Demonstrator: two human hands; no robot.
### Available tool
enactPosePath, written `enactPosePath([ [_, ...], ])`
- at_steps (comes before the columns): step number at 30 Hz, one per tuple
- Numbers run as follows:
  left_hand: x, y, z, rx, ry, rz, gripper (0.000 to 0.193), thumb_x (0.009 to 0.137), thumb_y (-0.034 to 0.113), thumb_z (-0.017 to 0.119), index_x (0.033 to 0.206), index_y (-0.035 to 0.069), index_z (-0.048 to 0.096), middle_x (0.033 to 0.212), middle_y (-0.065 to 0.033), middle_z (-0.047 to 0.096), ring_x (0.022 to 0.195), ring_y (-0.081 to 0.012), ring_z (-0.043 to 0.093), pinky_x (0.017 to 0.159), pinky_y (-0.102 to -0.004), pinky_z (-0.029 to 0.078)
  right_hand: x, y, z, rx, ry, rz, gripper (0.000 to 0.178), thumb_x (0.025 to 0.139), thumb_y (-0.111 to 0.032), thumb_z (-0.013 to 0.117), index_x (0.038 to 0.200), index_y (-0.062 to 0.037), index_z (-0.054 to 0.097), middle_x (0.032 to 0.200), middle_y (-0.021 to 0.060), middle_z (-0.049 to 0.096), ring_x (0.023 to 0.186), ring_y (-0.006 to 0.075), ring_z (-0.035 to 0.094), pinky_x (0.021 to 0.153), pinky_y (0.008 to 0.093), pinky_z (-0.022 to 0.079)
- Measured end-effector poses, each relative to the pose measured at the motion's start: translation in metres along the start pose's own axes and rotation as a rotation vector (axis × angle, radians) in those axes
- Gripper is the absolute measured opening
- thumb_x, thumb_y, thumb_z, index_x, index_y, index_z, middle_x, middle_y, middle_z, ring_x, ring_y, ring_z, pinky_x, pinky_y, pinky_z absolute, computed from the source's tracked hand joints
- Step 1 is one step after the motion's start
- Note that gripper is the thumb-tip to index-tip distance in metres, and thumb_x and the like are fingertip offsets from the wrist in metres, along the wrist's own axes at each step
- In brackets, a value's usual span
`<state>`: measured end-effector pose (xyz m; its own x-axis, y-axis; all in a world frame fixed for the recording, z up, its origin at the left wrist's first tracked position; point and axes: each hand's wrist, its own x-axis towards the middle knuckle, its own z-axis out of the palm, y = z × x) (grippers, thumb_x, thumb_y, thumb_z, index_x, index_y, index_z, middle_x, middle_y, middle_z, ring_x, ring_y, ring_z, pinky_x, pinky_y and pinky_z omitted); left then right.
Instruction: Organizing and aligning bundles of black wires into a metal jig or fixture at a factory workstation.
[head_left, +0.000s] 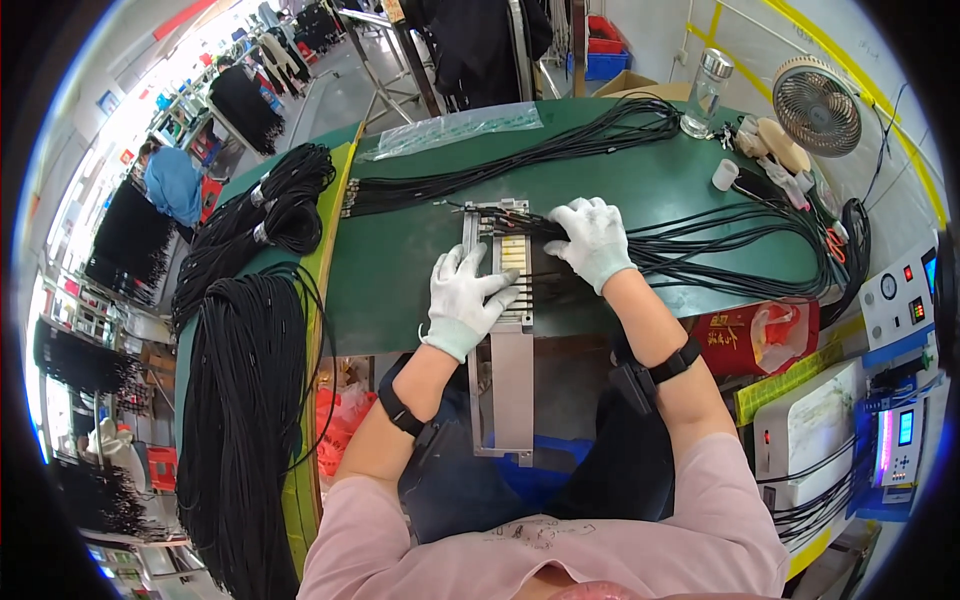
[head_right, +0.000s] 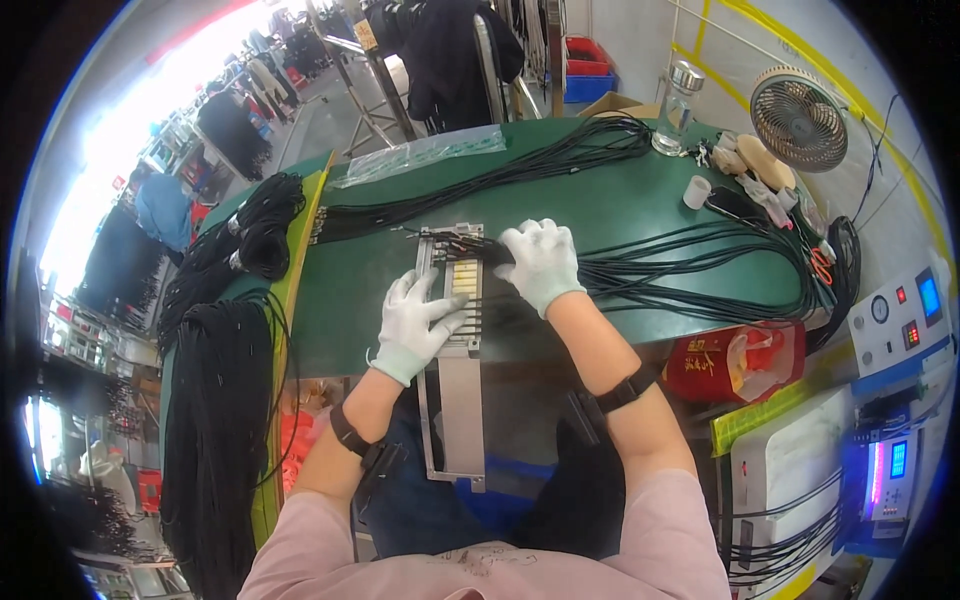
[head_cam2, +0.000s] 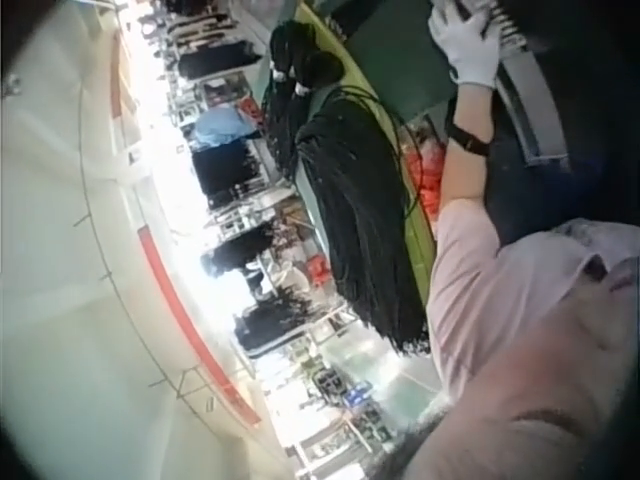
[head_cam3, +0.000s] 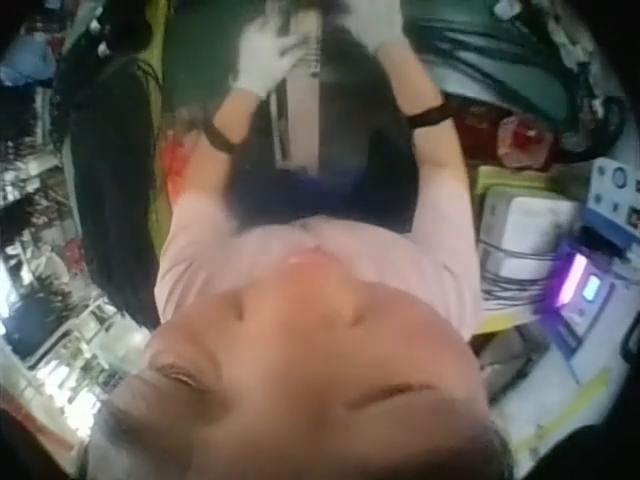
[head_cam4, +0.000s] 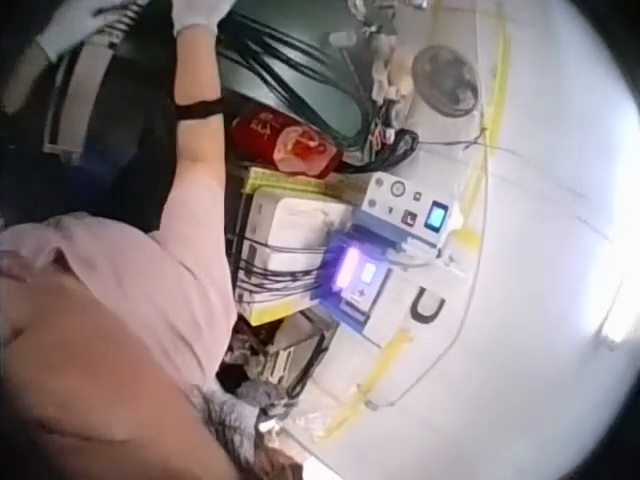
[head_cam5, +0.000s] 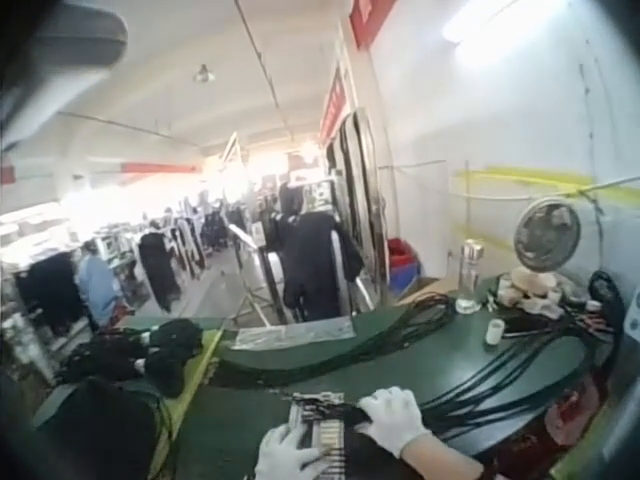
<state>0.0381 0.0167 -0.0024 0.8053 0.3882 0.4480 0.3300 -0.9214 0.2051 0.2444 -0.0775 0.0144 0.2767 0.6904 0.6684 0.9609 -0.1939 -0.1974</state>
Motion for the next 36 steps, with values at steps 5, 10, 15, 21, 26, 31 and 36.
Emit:
enactPosePath([
  [5, -0.005, -0.004, 0.004, -0.07, 0.02, -0.025, 0.03, 0.078, 0.035, 0.069, 0.106, 0.025, 0.075, 0.129, -0.0216, 0.056, 0.122, -0.0454, 0.045, 0.104, -0.0504, 0.036, -0.001, 0.019, 0.016, -0.116, -0.212, 0.061, 0.022, 0.073, -0.031, 0.075, 0.089, -0.017, 0.067, 0.085, 0.0025, 0.066, 0.087, 0.0248, 0.061, 0.075, 0.0379, 0.047],
  [10, -0.003, -0.007, -0.001, -0.164, 0.0, -0.046, 0.031, 0.078, 0.032, 0.069, 0.107, 0.023, 0.074, 0.128, -0.0194, 0.057, 0.124, -0.0458, 0.044, 0.105, -0.0515, 0.035, -0.001, 0.02, 0.015, 0.038, -0.089, 0.091, 0.018, 0.072, -0.027, 0.075, 0.083, -0.0152, 0.067, 0.082, 0.0022, 0.065, 0.085, 0.0247, 0.061, 0.075, 0.0366, 0.048],
  [15, 0.0, -0.008, 0.001, -0.171, -0.013, -0.044, 0.031, 0.078, 0.03, 0.07, 0.108, 0.022, 0.073, 0.128, -0.0182, 0.058, 0.124, -0.0467, 0.043, 0.106, -0.0518, 0.035, 0.003, 0.018, 0.013, 0.048, -0.14, 0.09, 0.011, 0.074, -0.021, 0.073, 0.076, -0.0121, 0.066, 0.078, 0.0033, 0.065, 0.081, 0.0252, 0.061, 0.075, 0.0368, 0.048],
  [21, -0.002, -0.011, 0.001, -0.205, -0.003, -0.045, 0.029, 0.081, 0.028, 0.067, 0.107, 0.017, 0.073, 0.126, -0.0178, 0.059, 0.124, -0.043, 0.045, 0.106, -0.0493, 0.036, -0.001, 0.023, 0.006, 0.212, -0.03, 0.052, 0.01, 0.072, -0.019, 0.073, 0.077, -0.0135, 0.066, 0.077, 0.005, 0.065, 0.081, 0.0275, 0.061, 0.071, 0.0393, 0.048],
  [26, 0.001, -0.019, 0.005, -0.426, 0.253, -0.173, 0.025, 0.083, 0.028, 0.066, 0.094, 0.006, 0.069, 0.118, -0.0139, 0.064, 0.117, -0.0363, 0.052, 0.102, -0.0465, 0.038, 0.0, 0.007, -0.005, 0.473, -0.099, -0.145, 0.012, 0.072, -0.014, 0.074, 0.082, -0.0097, 0.067, 0.077, 0.0061, 0.066, 0.079, 0.0282, 0.06, 0.071, 0.038, 0.048],
  [31, 0.005, -0.012, 0.001, -0.467, 0.301, -0.112, 0.017, 0.08, 0.019, 0.069, 0.085, 0.003, 0.065, 0.113, -0.0143, 0.065, 0.112, -0.035, 0.054, 0.099, -0.0445, 0.04, -0.002, -0.024, 0.0, 0.611, -0.055, -0.175, 0.01, 0.073, -0.016, 0.072, 0.08, -0.0112, 0.068, 0.076, 0.0066, 0.067, 0.078, 0.0294, 0.063, 0.071, 0.0403, 0.05],
  [36, 0.007, -0.014, -0.007, -0.436, 0.325, -0.045, 0.012, 0.075, 0.013, 0.073, 0.078, 0.004, 0.065, 0.108, -0.0137, 0.067, 0.109, -0.0354, 0.056, 0.096, -0.0437, 0.041, -0.007, -0.039, 0.004, 0.644, -0.261, -0.151, 0.014, 0.073, -0.015, 0.074, 0.084, -0.0087, 0.069, 0.08, 0.0064, 0.068, 0.079, 0.0273, 0.061, 0.074, 0.0389, 0.047],
])
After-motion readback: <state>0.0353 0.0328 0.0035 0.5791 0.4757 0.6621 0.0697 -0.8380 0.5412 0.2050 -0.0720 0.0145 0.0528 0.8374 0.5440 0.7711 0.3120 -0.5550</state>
